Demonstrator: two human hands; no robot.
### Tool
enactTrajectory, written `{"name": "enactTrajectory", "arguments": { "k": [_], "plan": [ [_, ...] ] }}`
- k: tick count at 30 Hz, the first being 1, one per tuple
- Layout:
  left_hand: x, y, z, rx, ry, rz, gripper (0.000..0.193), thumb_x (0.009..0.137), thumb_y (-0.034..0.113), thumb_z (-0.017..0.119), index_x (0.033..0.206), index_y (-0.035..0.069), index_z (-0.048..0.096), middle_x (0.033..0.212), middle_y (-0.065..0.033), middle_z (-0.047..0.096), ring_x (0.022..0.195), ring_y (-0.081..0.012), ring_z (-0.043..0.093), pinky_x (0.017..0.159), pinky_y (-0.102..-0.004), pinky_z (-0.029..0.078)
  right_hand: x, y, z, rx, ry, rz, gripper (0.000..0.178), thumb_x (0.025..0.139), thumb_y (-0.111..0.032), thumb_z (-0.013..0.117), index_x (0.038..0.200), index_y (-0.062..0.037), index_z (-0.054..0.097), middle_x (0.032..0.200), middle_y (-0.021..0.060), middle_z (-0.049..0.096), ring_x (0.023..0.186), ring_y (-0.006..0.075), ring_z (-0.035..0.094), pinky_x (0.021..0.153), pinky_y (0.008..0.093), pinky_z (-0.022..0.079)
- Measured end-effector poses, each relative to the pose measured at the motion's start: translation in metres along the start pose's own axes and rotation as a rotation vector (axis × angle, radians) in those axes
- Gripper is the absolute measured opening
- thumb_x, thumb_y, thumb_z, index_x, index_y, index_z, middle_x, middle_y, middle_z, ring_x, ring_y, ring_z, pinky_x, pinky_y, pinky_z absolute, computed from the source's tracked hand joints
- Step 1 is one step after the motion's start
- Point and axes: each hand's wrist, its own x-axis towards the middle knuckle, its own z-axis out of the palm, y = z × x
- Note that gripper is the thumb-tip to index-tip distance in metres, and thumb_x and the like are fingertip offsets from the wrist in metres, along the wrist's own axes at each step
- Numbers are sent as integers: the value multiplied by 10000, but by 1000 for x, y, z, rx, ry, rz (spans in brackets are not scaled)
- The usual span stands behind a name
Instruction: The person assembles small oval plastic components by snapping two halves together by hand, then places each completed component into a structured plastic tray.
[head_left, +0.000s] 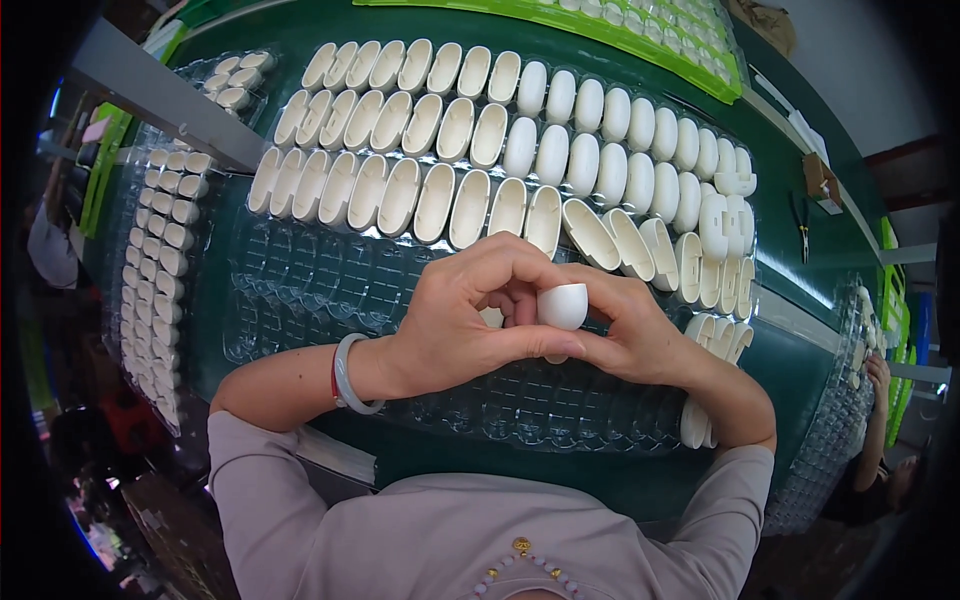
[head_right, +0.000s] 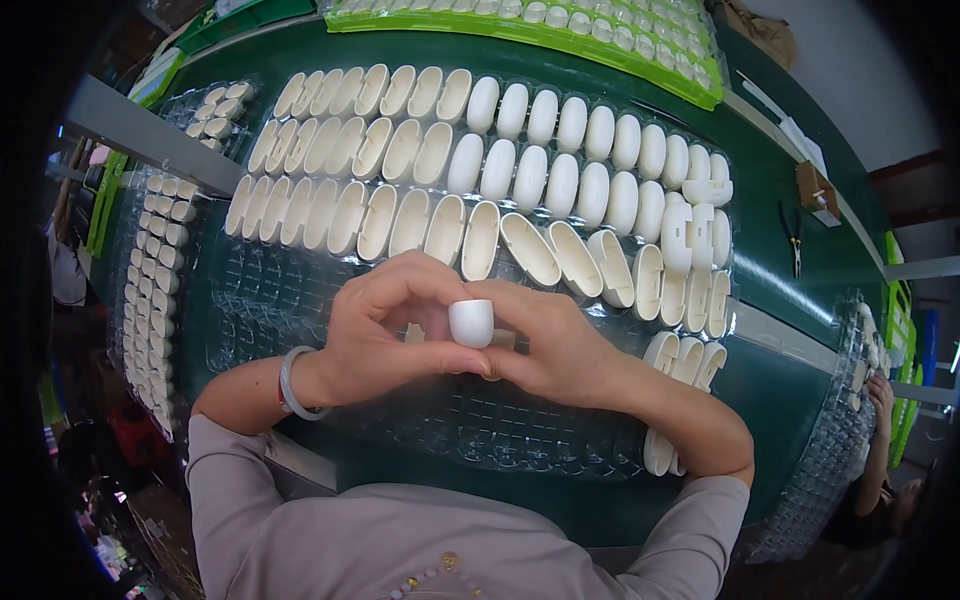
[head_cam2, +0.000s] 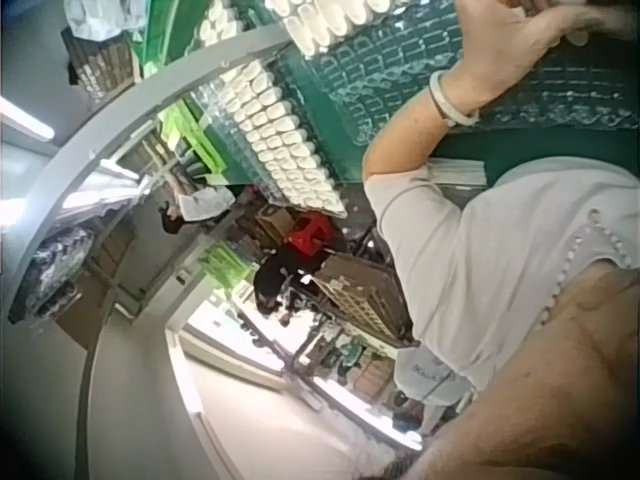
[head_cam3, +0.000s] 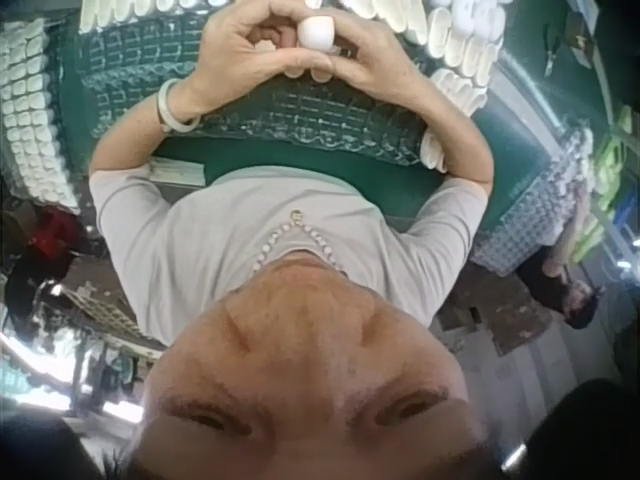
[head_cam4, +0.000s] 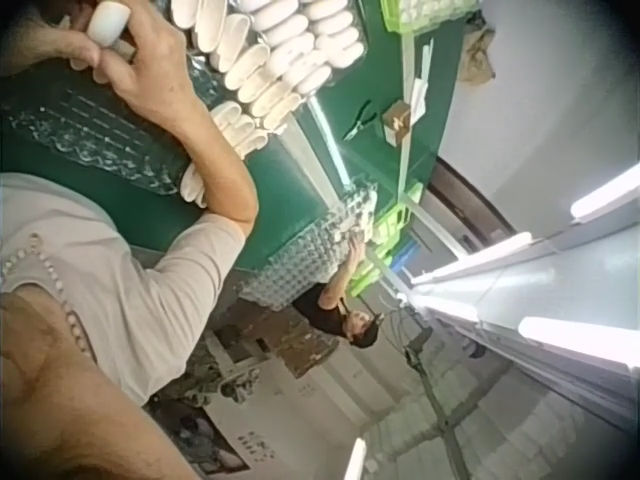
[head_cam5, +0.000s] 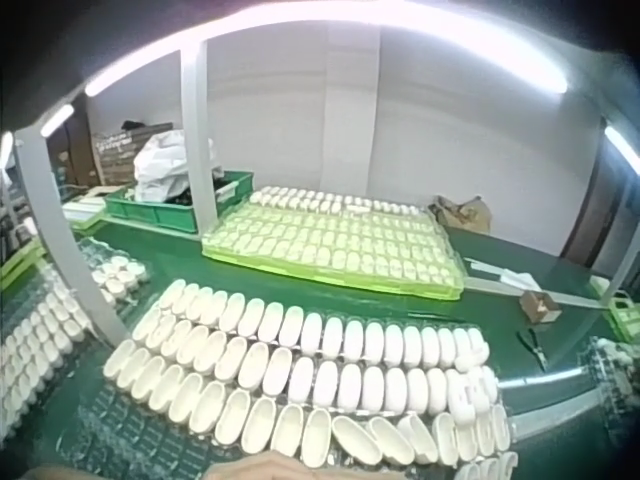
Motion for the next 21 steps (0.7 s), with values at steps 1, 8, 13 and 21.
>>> {"name": "enactTrajectory", "arguments": {
  "k": [1,8,13,21],
  "plan": [
    [0,1,0,-11,-3,-29,330,669,79,793,926,3,600,886,-48,560,650,-37,536,540,-164,447,0,-1,0,21,-3,23,442,730,-107,703,1123,-25,518,993,122,603,852,255,610,729,318,487],
    [0,1,-2,-36,-14,-53,311,690,79,778,930,-1,598,891,-44,562,664,-36,550,557,-158,451,1,-7,-1,88,-42,128,402,752,-115,691,1106,-18,526,945,108,610,810,213,620,707,307,490],
    [0,6,-3,-87,-40,-123,284,709,63,759,934,-2,598,905,-51,562,682,-46,571,565,-156,451,0,-9,-2,160,-65,208,393,754,-105,683,1103,-18,527,937,116,610,809,215,620,702,316,492],
    [2,0,-6,-106,-89,-29,242,732,50,738,931,24,604,933,-40,558,665,-31,522,550,-160,428,1,-5,-1,-114,31,-65,444,731,-51,674,1139,-30,499,1039,130,580,874,275,602,742,319,488]
  ]
}}
